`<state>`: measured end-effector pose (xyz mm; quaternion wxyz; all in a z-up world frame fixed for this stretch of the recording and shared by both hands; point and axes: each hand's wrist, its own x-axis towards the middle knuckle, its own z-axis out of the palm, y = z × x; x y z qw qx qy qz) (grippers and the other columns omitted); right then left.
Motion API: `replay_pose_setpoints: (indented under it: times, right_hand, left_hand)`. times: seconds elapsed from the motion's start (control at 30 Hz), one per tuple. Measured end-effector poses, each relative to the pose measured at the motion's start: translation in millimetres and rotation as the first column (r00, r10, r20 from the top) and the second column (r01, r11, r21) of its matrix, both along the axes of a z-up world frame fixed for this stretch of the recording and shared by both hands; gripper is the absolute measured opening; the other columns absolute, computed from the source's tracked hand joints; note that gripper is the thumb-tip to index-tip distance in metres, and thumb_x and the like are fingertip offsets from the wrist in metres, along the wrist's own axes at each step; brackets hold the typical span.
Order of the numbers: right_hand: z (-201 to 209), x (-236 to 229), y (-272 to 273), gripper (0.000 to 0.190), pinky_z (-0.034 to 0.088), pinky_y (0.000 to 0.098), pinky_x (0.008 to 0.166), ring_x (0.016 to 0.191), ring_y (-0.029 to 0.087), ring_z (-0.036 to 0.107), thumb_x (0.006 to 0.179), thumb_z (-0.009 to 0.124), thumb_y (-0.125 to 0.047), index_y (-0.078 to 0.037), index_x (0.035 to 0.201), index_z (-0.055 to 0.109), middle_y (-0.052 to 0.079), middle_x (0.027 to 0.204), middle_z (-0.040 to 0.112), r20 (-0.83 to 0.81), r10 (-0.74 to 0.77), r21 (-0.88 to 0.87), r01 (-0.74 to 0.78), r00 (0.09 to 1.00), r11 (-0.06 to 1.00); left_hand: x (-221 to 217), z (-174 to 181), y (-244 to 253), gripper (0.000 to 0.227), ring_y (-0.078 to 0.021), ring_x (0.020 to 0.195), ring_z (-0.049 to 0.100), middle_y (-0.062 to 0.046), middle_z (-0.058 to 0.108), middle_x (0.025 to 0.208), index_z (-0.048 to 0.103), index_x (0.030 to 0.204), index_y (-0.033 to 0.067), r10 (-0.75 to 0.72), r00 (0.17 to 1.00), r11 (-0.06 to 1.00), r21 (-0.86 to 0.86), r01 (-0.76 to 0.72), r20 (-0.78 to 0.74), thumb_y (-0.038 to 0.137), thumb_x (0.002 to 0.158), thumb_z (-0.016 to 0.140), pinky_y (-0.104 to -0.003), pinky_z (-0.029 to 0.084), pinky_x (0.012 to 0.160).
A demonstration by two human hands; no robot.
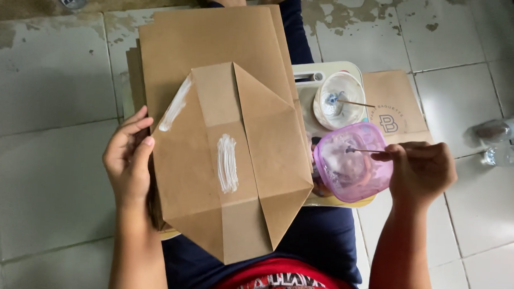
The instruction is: Applying glue to paper bags and folding them to assemble the base.
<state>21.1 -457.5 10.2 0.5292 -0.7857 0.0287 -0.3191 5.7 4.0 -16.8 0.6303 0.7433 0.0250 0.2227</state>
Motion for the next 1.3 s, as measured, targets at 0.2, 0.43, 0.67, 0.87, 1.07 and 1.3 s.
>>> replay_pose_setpoints:
  times: [0.2, 0.43, 0.67, 0.87, 1.07, 1.3]
  right_hand:
    - [24.0, 2.9, 16.6, 0.042, 0.054, 0.0344, 0.053, 0.064, 0.028, 0.062, 0.091, 0.064, 0.021, -0.006, 0.080, 0.033, 0.022, 0.072, 0.058, -0.070, 0.095, 0.206, -0.079, 0.993, 0.975]
    - [34.8, 3.5, 34.6, 0.037, 0.057, 0.0318, 0.056, 0.068, 0.032, 0.075, 0.095, 0.070, 0.010, -0.004, 0.076, 0.042, 0.020, 0.080, 0.067, -0.283, 0.109, 0.140, -0.071, 0.953, 0.988]
    - [29.9, 5.2, 27.5, 0.037, 0.058, 0.0335, 0.053, 0.060, 0.033, 0.070, 0.092, 0.063, 0.012, -0.007, 0.073, 0.039, 0.019, 0.072, 0.062, -0.250, 0.158, 0.277, -0.085, 0.955, 0.957]
    - [19.0, 5.0, 16.1, 0.042, 0.056, 0.0334, 0.050, 0.059, 0.029, 0.069, 0.099, 0.071, -0.001, -0.009, 0.074, 0.039, 0.018, 0.067, 0.060, -0.260, 0.254, 0.303, -0.172, 0.932, 0.937]
    - [15.0, 6.3, 12.1, 0.039, 0.063, 0.0353, 0.052, 0.060, 0.024, 0.066, 0.099, 0.072, -0.006, -0.009, 0.074, 0.041, 0.018, 0.071, 0.063, -0.287, 0.316, 0.361, -0.203, 0.904, 0.910]
    - [25.1, 15.0, -1.1, 0.038, 0.054, 0.0300, 0.047, 0.053, 0.025, 0.063, 0.114, 0.058, -0.004, -0.011, 0.081, 0.041, 0.015, 0.078, 0.060, -0.154, 0.310, 0.501, -0.196, 0.938, 0.843]
  left_hand:
    - [-0.3, 2.8, -0.5, 0.029, -0.0272, 0.133, 0.059, -0.027, 0.059, 0.145, 0.062, 0.122, -0.0038, 0.012, 0.999, 1.000, -0.014, -0.013, -0.046, 0.010, 0.098, 0.057, -0.031, 0.047, 0.107]
    - [0.4, 1.9, -0.4, 0.028, -0.0263, 0.133, 0.059, -0.024, 0.060, 0.144, 0.063, 0.121, -0.0016, 0.018, 0.998, 0.999, -0.037, -0.020, -0.054, 0.011, 0.096, 0.058, -0.032, 0.047, 0.110]
    - [0.3, 2.4, -0.4, 0.027, -0.0289, 0.135, 0.059, -0.027, 0.060, 0.143, 0.063, 0.120, -0.0028, 0.009, 1.000, 0.999, -0.036, -0.010, -0.029, 0.008, 0.096, 0.058, -0.034, 0.047, 0.113]
    - [1.3, 1.8, -0.2, 0.028, -0.0296, 0.135, 0.059, -0.027, 0.059, 0.143, 0.063, 0.120, -0.0030, 0.003, 1.000, 0.999, -0.034, -0.003, -0.018, 0.011, 0.096, 0.058, -0.036, 0.047, 0.114]
    - [2.1, 0.3, 1.0, 0.028, -0.0284, 0.135, 0.059, -0.026, 0.060, 0.144, 0.063, 0.120, -0.0028, 0.001, 1.000, 0.999, -0.035, -0.002, -0.023, 0.012, 0.097, 0.058, -0.033, 0.047, 0.112]
    - [0.0, 2.1, 0.6, 0.026, -0.0263, 0.134, 0.058, -0.024, 0.060, 0.145, 0.063, 0.121, -0.0010, 0.001, 0.999, 0.998, -0.062, -0.004, -0.051, 0.008, 0.097, 0.058, -0.032, 0.047, 0.111]
